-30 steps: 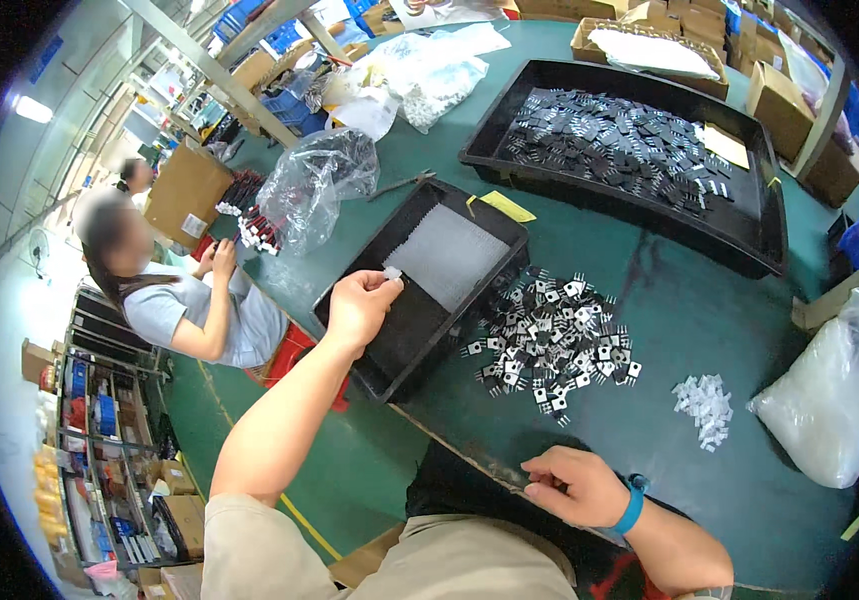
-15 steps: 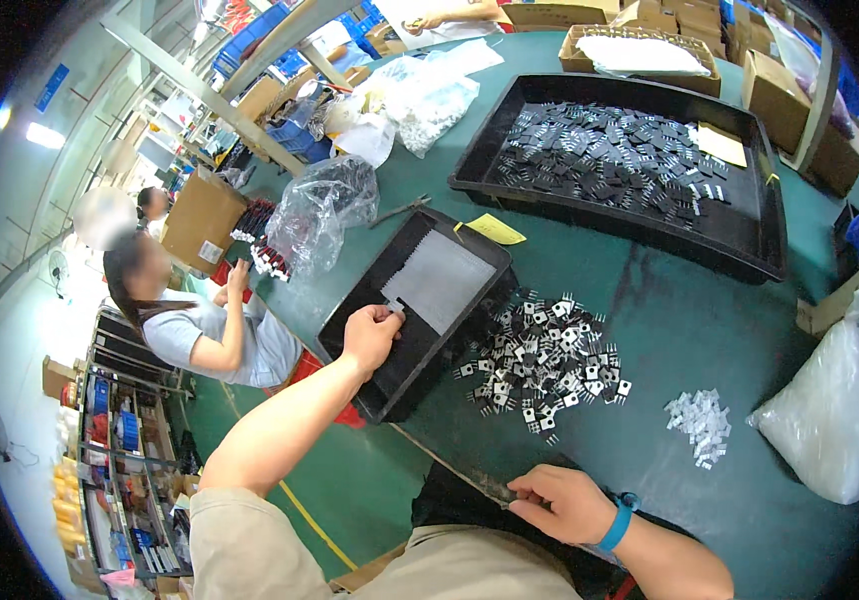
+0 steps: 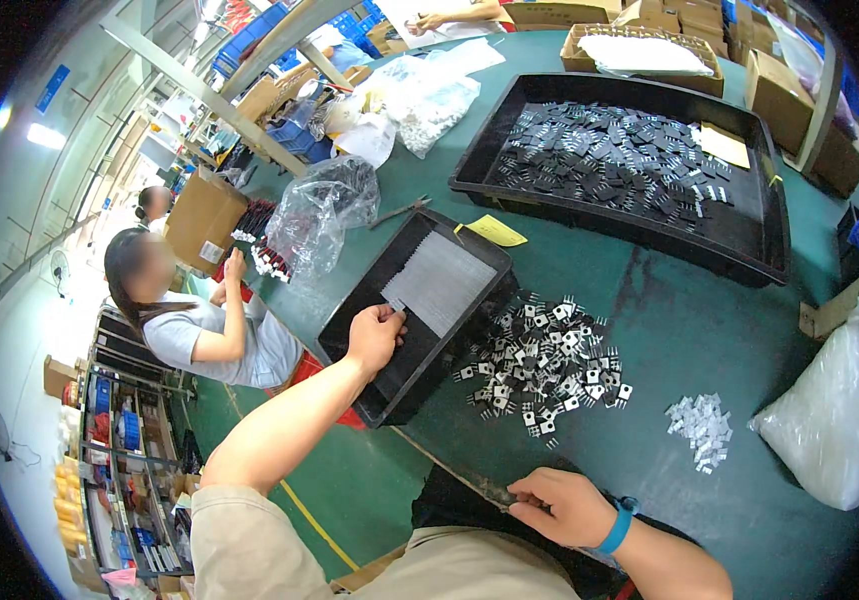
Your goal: The person assembles small electronic components by hand at a workbench. They pick up black rectangular parts and white plastic pieces, fit them together, and place the finished units into a black tray. The process is repeated continuously throughout the clip.
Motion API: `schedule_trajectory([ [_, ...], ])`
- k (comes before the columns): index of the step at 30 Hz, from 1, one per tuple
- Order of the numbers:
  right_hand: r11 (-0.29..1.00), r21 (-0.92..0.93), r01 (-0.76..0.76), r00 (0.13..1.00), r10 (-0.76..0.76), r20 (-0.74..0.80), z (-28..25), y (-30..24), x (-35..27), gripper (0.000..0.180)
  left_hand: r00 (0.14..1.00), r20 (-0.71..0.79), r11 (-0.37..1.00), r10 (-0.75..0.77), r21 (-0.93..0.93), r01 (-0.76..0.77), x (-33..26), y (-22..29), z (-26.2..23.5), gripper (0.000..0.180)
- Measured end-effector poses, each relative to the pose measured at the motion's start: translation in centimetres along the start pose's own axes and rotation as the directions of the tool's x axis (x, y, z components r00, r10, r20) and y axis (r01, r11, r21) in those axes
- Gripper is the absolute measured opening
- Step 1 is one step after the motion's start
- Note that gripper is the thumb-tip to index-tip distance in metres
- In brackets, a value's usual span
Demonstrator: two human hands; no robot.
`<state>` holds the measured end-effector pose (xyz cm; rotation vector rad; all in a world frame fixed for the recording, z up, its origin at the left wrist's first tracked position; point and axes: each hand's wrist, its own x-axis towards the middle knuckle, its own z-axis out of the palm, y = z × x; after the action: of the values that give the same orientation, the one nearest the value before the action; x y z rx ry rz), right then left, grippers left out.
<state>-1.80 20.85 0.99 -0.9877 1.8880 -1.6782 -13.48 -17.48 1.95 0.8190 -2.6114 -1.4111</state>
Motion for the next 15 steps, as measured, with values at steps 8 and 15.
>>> schedule_trajectory([
  [8,1.0,0.012,0.004,1.0,-0.004,-0.023,0.0,-0.1,0.1,0.023,0.996,-0.062,0.951,0.06,0.308,-0.038,-0.6,1.0,-0.2,0.028],
  [15,1.0,0.014,-0.001,1.0,0.001,-0.018,0.0,-0.3,0.1,0.021,0.983,-0.049,0.867,0.175,0.481,-0.13,-0.2,-0.1,-0.4,0.035],
])
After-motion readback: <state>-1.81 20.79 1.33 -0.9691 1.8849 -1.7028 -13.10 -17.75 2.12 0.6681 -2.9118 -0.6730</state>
